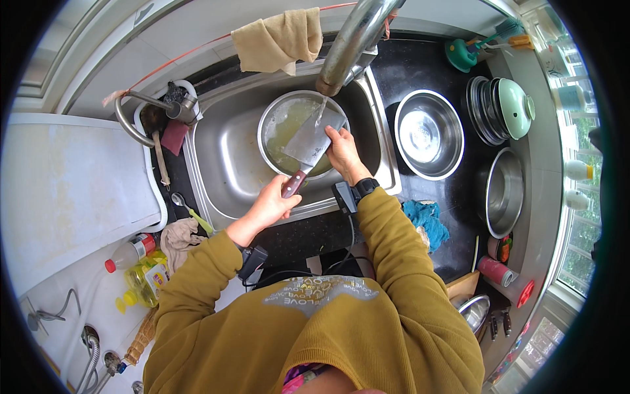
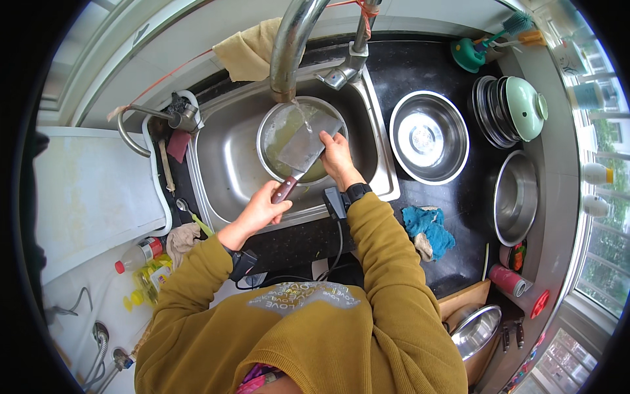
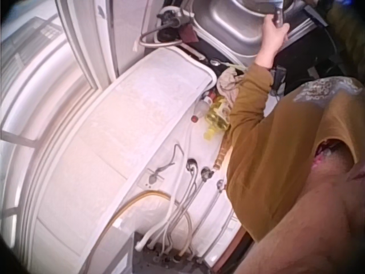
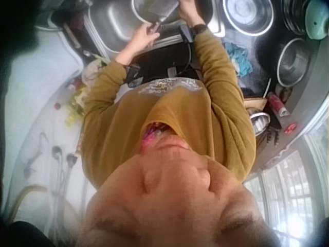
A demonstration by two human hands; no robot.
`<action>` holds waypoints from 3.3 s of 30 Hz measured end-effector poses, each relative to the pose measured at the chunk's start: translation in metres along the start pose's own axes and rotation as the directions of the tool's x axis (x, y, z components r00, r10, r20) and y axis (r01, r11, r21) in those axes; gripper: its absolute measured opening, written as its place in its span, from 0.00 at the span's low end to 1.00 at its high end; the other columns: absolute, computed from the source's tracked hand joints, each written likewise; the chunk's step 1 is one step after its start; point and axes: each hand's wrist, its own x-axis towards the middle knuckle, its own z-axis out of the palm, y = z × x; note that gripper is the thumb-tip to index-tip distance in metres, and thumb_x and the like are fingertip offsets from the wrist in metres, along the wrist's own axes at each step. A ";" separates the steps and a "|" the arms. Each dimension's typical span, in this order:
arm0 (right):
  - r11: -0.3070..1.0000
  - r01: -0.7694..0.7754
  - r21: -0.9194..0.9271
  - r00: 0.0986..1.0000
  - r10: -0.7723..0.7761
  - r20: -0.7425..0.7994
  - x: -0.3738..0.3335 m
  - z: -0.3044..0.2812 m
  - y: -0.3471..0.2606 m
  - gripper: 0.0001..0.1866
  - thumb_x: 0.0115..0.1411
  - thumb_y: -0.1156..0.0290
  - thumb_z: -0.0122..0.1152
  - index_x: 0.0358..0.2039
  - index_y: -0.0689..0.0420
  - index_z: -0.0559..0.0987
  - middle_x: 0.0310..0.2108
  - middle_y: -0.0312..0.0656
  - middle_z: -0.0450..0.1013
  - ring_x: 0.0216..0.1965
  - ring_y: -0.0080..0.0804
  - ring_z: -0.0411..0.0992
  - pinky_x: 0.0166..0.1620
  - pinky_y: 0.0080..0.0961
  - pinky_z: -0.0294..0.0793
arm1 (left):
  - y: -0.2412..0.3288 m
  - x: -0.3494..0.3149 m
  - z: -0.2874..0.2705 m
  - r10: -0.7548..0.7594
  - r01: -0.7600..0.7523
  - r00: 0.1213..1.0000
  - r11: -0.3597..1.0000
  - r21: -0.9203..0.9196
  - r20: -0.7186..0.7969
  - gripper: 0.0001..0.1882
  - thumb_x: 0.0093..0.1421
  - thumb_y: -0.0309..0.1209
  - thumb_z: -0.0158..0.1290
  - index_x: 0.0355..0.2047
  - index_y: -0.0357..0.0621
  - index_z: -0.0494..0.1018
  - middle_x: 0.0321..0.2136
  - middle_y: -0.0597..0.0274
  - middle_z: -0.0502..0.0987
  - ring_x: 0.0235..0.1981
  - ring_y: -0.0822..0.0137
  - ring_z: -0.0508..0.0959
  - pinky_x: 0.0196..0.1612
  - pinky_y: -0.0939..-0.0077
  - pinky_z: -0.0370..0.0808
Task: The person wipes a metal bowl and chopsticks with a cloth, then washes a cleaver under running water and dries it. They wipe the countertop and cutting board, open a cabinet to retrieve a bag of food items, and place the items on the counter.
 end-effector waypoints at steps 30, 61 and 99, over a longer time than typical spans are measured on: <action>0.118 0.470 -0.875 0.874 -0.201 0.442 0.009 0.006 -0.006 0.32 0.72 0.53 0.42 0.70 0.58 0.59 0.73 0.53 0.48 0.75 0.50 0.41 0.72 0.53 0.40 | -0.001 0.010 0.024 -0.201 0.385 0.916 0.685 -0.618 0.348 0.50 0.62 0.19 0.47 0.74 0.73 0.34 0.22 0.68 0.63 0.15 0.78 0.60 0.17 0.84 0.58; 0.407 0.587 -0.700 0.794 -0.120 0.595 -0.096 0.035 0.030 0.29 0.72 0.64 0.44 0.70 0.60 0.57 0.71 0.61 0.49 0.73 0.54 0.45 0.73 0.39 0.46 | -0.011 0.028 0.015 -0.270 0.295 0.956 0.875 -0.385 0.119 0.22 0.70 0.26 0.44 0.62 0.52 0.57 0.22 0.70 0.67 0.11 0.80 0.61 0.12 0.82 0.58; -0.229 0.682 -0.694 0.686 -0.129 0.716 -0.080 0.012 -0.058 0.26 0.70 0.57 0.50 0.63 0.57 0.70 0.69 0.46 0.59 0.73 0.40 0.52 0.73 0.55 0.39 | -0.003 0.044 -0.038 0.305 0.034 0.932 0.469 0.883 -0.198 0.41 0.56 0.23 0.53 0.69 0.71 0.57 0.32 0.51 0.73 0.27 0.48 0.80 0.31 0.54 0.78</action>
